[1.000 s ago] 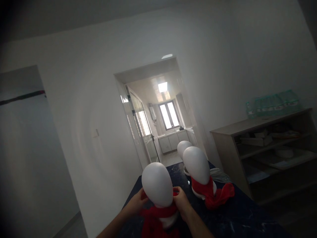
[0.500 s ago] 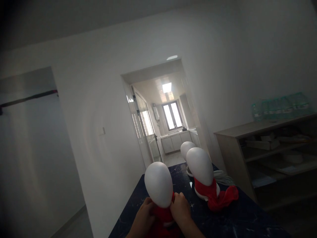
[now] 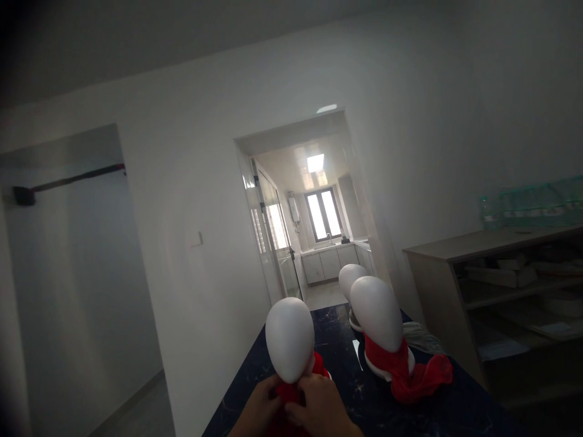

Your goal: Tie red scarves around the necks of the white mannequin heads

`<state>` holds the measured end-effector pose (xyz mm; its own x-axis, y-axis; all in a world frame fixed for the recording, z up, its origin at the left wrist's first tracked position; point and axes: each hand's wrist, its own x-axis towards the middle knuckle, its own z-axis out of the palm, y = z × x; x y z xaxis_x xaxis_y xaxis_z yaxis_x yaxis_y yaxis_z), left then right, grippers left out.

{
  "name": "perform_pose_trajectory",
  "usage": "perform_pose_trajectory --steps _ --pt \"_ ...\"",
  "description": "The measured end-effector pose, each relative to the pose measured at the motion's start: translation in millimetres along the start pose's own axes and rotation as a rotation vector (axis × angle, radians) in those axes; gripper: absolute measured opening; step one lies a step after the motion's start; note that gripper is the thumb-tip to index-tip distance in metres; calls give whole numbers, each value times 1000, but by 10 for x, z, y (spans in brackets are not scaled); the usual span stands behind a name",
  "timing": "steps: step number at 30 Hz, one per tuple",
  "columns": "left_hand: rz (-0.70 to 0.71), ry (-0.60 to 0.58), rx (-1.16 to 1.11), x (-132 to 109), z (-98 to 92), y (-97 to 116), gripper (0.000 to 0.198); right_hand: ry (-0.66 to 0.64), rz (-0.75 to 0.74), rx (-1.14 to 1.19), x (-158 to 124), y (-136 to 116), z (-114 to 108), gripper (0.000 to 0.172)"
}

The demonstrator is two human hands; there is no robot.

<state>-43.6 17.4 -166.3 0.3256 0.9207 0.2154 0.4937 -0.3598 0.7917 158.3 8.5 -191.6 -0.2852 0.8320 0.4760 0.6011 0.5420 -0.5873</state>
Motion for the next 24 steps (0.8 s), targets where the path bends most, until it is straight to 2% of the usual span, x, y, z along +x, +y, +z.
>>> perform_pose_trajectory --steps 4,7,9,11,14,17,20,24 --pt "-61 -118 -49 -41 -54 70 38 -68 -76 -14 13 126 78 42" --pt "-64 -223 -88 -70 -33 145 33 -100 -73 -67 15 176 157 52" --pt "-54 -291 -132 -78 -1 201 30 -94 -65 -117 8 181 178 47" --pt "-32 -329 -162 -78 25 260 31 -97 -55 -127 -5 179 155 32" --pt "48 -314 -76 -65 18 331 31 -108 -41 -8 -26 184 30 17" --pt "77 -236 196 -57 -42 330 24 -88 -17 67 -24 191 -160 11" --pt "78 -188 376 -64 -116 267 21 -62 -19 69 11 202 -343 13" --pt "101 -170 407 -58 -208 176 25 -100 -8 387 94 297 -509 22"
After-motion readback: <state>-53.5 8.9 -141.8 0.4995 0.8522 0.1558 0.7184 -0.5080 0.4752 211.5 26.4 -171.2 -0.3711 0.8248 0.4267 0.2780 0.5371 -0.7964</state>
